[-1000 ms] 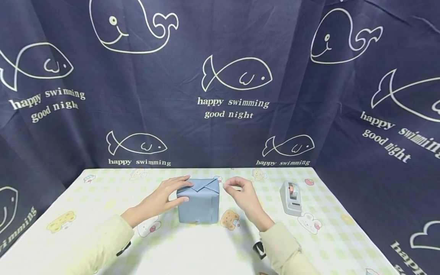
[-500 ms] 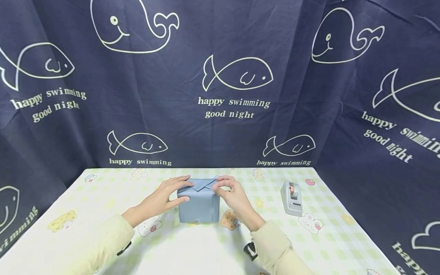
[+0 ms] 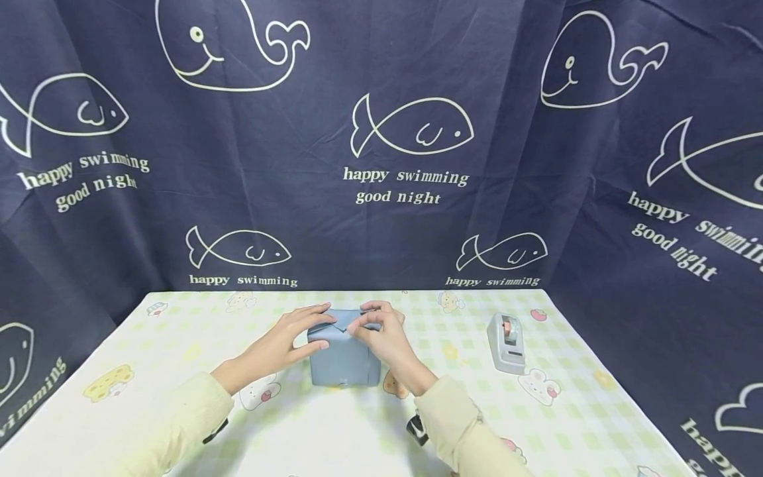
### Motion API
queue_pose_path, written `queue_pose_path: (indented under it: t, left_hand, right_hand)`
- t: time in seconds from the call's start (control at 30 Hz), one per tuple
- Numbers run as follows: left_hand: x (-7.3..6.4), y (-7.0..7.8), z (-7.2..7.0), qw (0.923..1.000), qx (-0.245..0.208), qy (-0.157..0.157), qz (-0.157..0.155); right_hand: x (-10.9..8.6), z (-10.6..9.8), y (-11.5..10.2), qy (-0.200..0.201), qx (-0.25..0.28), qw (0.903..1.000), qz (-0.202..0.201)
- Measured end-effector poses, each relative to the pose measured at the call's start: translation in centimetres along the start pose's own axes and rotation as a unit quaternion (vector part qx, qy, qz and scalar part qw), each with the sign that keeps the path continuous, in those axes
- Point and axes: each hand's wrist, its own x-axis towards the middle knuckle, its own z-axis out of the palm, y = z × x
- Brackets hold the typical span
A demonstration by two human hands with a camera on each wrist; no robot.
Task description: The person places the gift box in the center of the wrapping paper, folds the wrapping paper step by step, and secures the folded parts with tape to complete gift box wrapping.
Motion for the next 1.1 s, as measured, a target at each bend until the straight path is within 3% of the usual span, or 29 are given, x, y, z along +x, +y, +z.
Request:
queue_pose_path:
  t: [0.3, 0.8, 1.1]
  left_hand:
    - [0.0, 0.0, 0.0, 1.0, 0.0, -0.001, 0.001]
    - [-0.1, 0.0, 0.0, 1.0, 0.002, 0.001, 0.001]
    - [-0.1, 0.2, -0.2, 1.0, -0.001, 0.002, 0.0]
  right_hand:
    - [0.3, 0.5, -0.3, 0.022, -0.003, 0.9997, 0.005]
    - [0.2, 1.0, 0.0, 0.014, 0.006, 0.9999, -0.001]
    - [0.3, 1.2, 0.4, 0.029, -0.023, 0.9989, -0.029]
